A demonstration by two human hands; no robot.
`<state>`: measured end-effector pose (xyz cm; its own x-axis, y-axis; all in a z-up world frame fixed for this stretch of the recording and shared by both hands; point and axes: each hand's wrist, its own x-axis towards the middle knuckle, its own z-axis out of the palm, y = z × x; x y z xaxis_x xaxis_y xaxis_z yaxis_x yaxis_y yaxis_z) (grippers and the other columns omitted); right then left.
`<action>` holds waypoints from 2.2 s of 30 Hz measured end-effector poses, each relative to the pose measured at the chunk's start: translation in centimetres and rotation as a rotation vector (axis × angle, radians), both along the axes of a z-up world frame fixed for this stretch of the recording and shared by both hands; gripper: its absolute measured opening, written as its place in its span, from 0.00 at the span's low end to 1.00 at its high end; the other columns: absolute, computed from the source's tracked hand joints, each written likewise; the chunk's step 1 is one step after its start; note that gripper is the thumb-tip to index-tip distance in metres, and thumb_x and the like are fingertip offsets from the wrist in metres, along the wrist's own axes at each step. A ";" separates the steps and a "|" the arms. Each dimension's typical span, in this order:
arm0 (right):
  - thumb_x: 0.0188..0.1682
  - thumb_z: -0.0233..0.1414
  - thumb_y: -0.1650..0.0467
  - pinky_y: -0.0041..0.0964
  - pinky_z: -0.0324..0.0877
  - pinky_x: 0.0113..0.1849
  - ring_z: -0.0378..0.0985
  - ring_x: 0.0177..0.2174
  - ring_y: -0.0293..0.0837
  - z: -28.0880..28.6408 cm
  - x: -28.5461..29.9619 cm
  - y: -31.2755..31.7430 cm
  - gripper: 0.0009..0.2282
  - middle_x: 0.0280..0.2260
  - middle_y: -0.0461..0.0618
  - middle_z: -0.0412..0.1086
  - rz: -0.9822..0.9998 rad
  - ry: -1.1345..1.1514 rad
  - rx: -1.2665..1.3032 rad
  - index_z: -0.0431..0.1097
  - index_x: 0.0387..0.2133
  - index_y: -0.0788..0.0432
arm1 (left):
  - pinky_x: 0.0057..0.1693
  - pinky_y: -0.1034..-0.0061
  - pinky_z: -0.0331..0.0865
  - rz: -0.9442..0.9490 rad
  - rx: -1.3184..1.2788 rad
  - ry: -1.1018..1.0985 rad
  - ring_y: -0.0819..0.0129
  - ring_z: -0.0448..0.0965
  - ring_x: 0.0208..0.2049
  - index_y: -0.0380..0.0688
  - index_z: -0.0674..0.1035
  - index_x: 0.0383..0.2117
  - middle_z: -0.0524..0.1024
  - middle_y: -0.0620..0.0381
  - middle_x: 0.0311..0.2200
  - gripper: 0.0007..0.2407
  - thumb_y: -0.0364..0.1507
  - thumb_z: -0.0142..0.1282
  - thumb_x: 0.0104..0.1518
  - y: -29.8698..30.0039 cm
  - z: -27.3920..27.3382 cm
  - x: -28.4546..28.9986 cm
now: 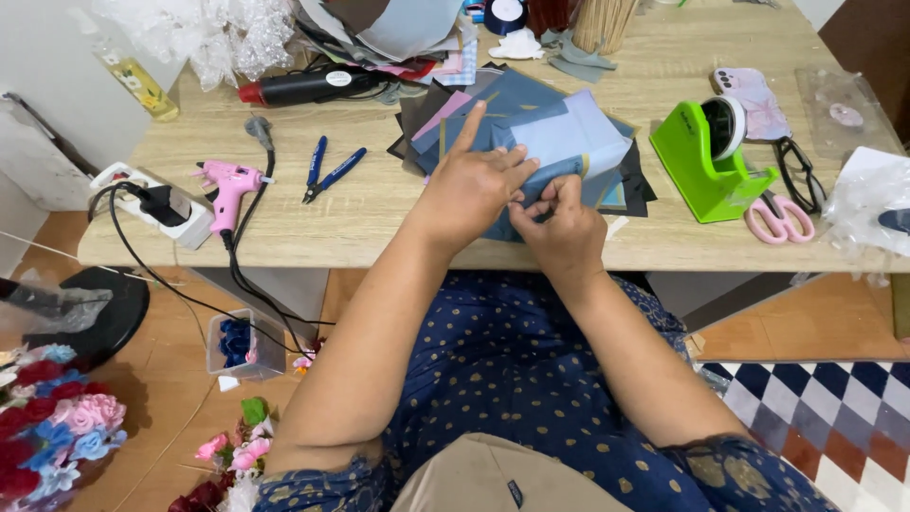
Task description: The person wraps a small box with blue paper, folding the edges and securing them with tape. They then wrap a second box with the same paper and tape, folding and taping the edges to complete the wrapping.
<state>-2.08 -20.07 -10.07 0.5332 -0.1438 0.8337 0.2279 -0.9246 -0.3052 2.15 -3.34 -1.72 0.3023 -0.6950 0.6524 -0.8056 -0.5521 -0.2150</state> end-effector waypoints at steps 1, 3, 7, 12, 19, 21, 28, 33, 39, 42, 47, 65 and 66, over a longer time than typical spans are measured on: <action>0.38 0.66 0.56 0.28 0.71 0.26 0.74 0.15 0.36 0.0 0.1 -0.1 0.22 0.15 0.24 0.72 -0.005 0.008 -0.007 0.58 0.31 0.45 | 0.74 0.44 0.34 -0.003 -0.008 0.000 0.59 0.85 0.44 0.47 0.84 0.47 0.83 0.50 0.44 0.16 0.33 0.69 0.51 0.0 0.1 0.0; 0.37 0.66 0.55 0.29 0.71 0.25 0.74 0.14 0.37 0.4 -0.3 -0.4 0.22 0.14 0.24 0.71 -0.009 0.015 -0.016 0.57 0.31 0.45 | 0.74 0.44 0.34 -0.004 -0.018 -0.002 0.59 0.85 0.44 0.47 0.84 0.47 0.83 0.50 0.45 0.16 0.33 0.69 0.50 0.1 0.1 0.0; 0.38 0.65 0.50 0.35 0.71 0.25 0.75 0.15 0.43 0.0 -0.4 -1.4 0.26 0.13 0.31 0.69 0.013 0.084 -0.026 0.58 0.33 0.49 | 0.74 0.44 0.33 0.002 -0.014 -0.009 0.60 0.85 0.44 0.48 0.84 0.47 0.83 0.51 0.45 0.16 0.33 0.68 0.52 0.4 0.1 0.2; 0.33 0.68 0.45 0.38 0.72 0.26 0.76 0.17 0.46 0.7 -0.3 -2.4 0.31 0.13 0.36 0.69 0.019 0.101 -0.031 0.58 0.32 0.51 | 0.74 0.45 0.33 0.015 -0.003 0.010 0.61 0.84 0.45 0.48 0.83 0.47 0.82 0.51 0.46 0.15 0.33 0.67 0.53 0.7 0.1 0.2; 0.35 0.64 0.45 0.40 0.72 0.28 0.76 0.18 0.47 -0.6 0.2 -3.4 0.31 0.14 0.36 0.69 0.119 0.167 -0.011 0.58 0.33 0.51 | 0.74 0.41 0.30 0.060 0.091 0.047 0.60 0.81 0.51 0.46 0.78 0.55 0.79 0.49 0.52 0.22 0.33 0.66 0.52 1.1 1.3 -1.5; 0.38 0.65 0.47 0.42 0.71 0.27 0.76 0.19 0.49 -1.4 0.2 -4.2 0.29 0.15 0.38 0.69 0.201 0.195 0.028 0.58 0.34 0.52 | 0.74 0.39 0.29 0.089 0.147 0.041 0.60 0.80 0.54 0.45 0.75 0.59 0.78 0.49 0.55 0.27 0.33 0.68 0.49 1.2 0.8 -1.4; 0.49 0.63 0.58 0.34 0.70 0.35 0.77 0.27 0.44 -1.2 0.9 -8.8 0.17 0.24 0.39 0.72 0.337 -0.137 0.143 0.62 0.31 0.52 | 0.71 0.38 0.47 0.022 -0.134 -0.304 0.62 0.83 0.45 0.47 0.80 0.51 0.83 0.52 0.46 0.16 0.23 0.66 0.55 0.6 -1.0 -0.7; 0.57 0.56 0.68 0.41 0.69 0.41 0.74 0.37 0.49 0.7 1.6 -11.6 0.12 0.40 0.54 0.69 0.448 -0.120 0.426 0.61 0.45 0.61 | 0.73 0.39 0.34 0.050 -0.187 -0.068 0.65 0.76 0.57 0.57 0.74 0.60 0.78 0.59 0.56 0.19 0.29 0.55 0.62 0.9 -2.6 -1.0; 0.57 0.56 0.64 0.40 0.67 0.47 0.68 0.46 0.47 3.2 1.6 -10.9 0.21 0.50 0.56 0.63 0.596 -0.005 0.517 0.55 0.54 0.63 | 0.72 0.57 0.47 0.090 -0.739 0.545 0.63 0.69 0.63 0.51 0.65 0.67 0.72 0.59 0.62 0.23 0.25 0.50 0.64 1.7 -5.6 -1.4; 0.52 0.61 0.61 0.50 0.68 0.49 0.68 0.46 0.57 6.0 0.8 -9.8 0.27 0.49 0.60 0.59 0.532 -0.069 0.237 0.59 0.54 0.67 | 0.66 0.53 0.62 0.215 -0.821 0.663 0.51 0.77 0.53 0.46 0.67 0.64 0.80 0.49 0.49 0.20 0.23 0.46 0.63 2.2 -5.9 0.9; 0.49 0.55 0.48 0.53 0.58 0.56 0.64 0.51 0.59 6.6 0.0 -8.8 0.30 0.52 0.59 0.62 0.438 -0.087 -0.078 0.64 0.53 0.58 | 0.57 0.54 0.61 0.626 -0.376 0.698 0.56 0.75 0.49 0.56 0.80 0.52 0.79 0.58 0.45 0.14 0.40 0.47 0.65 1.4 -7.4 7.4; 0.43 0.66 0.59 0.70 0.59 0.59 0.63 0.58 0.75 0.1 0.2 -9.5 0.48 0.61 0.76 0.57 0.539 0.363 0.335 0.38 0.67 0.65 | 0.62 0.50 0.47 0.454 -0.567 0.729 0.54 0.72 0.52 0.48 0.74 0.60 0.80 0.51 0.45 0.19 0.23 0.53 0.60 -1.8 -11.0 7.6; 0.43 0.66 0.59 0.70 0.59 0.59 0.63 0.58 0.75 0.0 -0.1 -9.5 0.48 0.61 0.76 0.57 0.539 0.352 0.342 0.38 0.67 0.65 | 0.62 0.50 0.47 0.451 -0.559 0.720 0.54 0.72 0.52 0.48 0.74 0.60 0.80 0.51 0.45 0.19 0.23 0.53 0.60 -1.8 -11.7 7.4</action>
